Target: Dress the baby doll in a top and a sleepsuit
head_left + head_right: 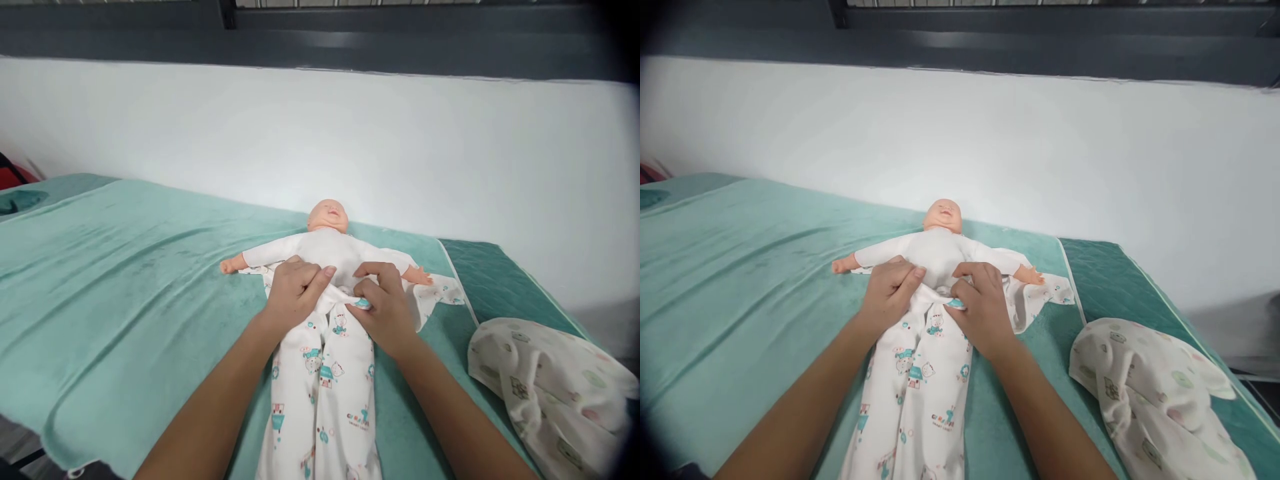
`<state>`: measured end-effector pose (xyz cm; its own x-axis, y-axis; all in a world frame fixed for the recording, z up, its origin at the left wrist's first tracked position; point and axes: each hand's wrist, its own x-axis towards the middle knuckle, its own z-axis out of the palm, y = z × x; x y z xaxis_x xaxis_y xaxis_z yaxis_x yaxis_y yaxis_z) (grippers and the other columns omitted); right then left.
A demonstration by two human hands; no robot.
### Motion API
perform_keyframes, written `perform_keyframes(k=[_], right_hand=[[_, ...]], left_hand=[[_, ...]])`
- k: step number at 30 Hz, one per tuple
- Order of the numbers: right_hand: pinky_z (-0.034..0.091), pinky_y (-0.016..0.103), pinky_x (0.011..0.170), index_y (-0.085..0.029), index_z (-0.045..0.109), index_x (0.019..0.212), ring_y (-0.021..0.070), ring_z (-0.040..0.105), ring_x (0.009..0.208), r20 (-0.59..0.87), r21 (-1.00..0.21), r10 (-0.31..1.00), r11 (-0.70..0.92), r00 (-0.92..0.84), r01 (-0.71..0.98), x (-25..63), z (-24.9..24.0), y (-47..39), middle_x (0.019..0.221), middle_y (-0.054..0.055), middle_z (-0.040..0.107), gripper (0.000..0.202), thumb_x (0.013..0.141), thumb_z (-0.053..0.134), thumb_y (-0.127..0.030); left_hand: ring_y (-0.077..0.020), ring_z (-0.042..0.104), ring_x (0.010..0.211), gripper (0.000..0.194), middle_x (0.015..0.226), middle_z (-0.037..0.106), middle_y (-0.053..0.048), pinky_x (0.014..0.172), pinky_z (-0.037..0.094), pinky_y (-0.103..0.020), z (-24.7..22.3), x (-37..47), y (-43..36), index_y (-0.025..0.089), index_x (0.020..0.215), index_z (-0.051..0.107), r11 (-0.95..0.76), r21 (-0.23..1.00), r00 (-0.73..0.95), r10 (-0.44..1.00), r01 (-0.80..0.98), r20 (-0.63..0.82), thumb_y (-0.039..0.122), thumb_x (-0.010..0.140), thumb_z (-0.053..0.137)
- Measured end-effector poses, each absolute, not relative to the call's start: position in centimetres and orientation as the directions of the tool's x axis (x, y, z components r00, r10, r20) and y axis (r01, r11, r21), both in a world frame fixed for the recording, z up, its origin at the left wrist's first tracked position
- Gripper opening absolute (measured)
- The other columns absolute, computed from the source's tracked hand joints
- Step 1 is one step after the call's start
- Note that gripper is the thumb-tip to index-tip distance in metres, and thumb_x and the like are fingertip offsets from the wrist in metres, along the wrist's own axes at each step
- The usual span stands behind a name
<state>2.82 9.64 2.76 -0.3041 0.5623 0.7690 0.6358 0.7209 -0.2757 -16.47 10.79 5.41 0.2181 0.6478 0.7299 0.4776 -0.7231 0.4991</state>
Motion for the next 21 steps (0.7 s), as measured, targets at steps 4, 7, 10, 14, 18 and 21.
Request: perform_keyframes(k=[4,7,10,14,18,21], right_hand=[[0.039,0.041,0.081,-0.022,0.049,0.076,0.0205,0.049,0.084,0.816,-0.088,0.423,0.764,-0.394,0.639,3.1,2.5,9.4,0.088,0.003,0.058,0.020,0.078,0.064,-0.008],[0.038,0.039,0.078,-0.022,0.050,0.076,0.0202,0.050,0.081,0.827,-0.071,0.396,0.778,-0.399,0.625,3.3,2.5,9.4,0.081,0.003,0.060,0.017,0.081,0.063,-0.011],[0.037,0.038,0.077,-0.021,0.050,0.074,0.0195,0.050,0.077,0.819,-0.081,0.412,0.771,-0.398,0.631,3.4,2.4,9.5,0.073,0.002,0.059,0.016,0.083,0.062,-0.015],[0.037,0.036,0.077,-0.021,0.051,0.070,0.0176,0.048,0.069,0.775,-0.071,0.457,0.749,-0.436,0.659,3.7,2.3,9.4,0.062,-0.001,0.055,0.016,0.080,0.061,-0.015],[0.037,0.034,0.076,-0.021,0.052,0.065,0.0164,0.048,0.065,0.702,-0.122,0.566,0.693,-0.432,0.711,3.9,2.3,9.1,0.059,-0.001,0.053,0.020,0.083,0.059,-0.019],[0.038,0.034,0.077,-0.021,0.050,0.061,0.0159,0.050,0.063,0.592,-0.248,0.711,0.609,-0.379,0.753,4.1,2.6,8.7,0.058,-0.002,0.051,0.027,0.085,0.062,-0.027]], left_hand=[[-0.0079,0.025,0.047,0.044,0.049,0.026,0.007,0.058,0.028,-0.030,4.6,-17.1,10.5,0.018,0.056,0.027,-0.766,0.375,0.201,0.538,0.522,0.819,0.019,0.095,0.047],[-0.0092,0.026,0.048,0.044,0.049,0.025,0.006,0.056,0.026,-0.030,4.0,-17.7,10.1,0.019,0.055,0.026,-0.737,0.363,0.133,0.519,0.571,0.844,0.018,0.095,0.047],[-0.0104,0.029,0.049,0.046,0.048,0.027,0.005,0.056,0.027,-0.030,3.4,-18.4,9.5,0.019,0.054,0.027,-0.666,0.401,0.054,0.552,0.628,0.832,0.020,0.096,0.047],[-0.0118,0.032,0.051,0.044,0.048,0.034,0.005,0.060,0.030,-0.031,2.4,-19.1,8.1,0.020,0.054,0.033,-0.534,0.454,-0.027,0.626,0.714,0.780,0.024,0.097,0.045],[-0.0136,0.041,0.060,0.039,0.055,0.047,0.003,0.070,0.034,-0.032,1.7,-19.7,6.4,0.020,0.059,0.045,-0.423,0.541,-0.055,0.749,0.727,0.660,0.029,0.097,0.044],[-0.0156,0.054,0.076,0.023,0.078,0.066,0.001,0.084,0.036,-0.034,1.4,-20.4,4.9,0.021,0.082,0.063,-0.373,0.651,-0.033,0.852,0.661,0.522,0.029,0.096,0.046]])
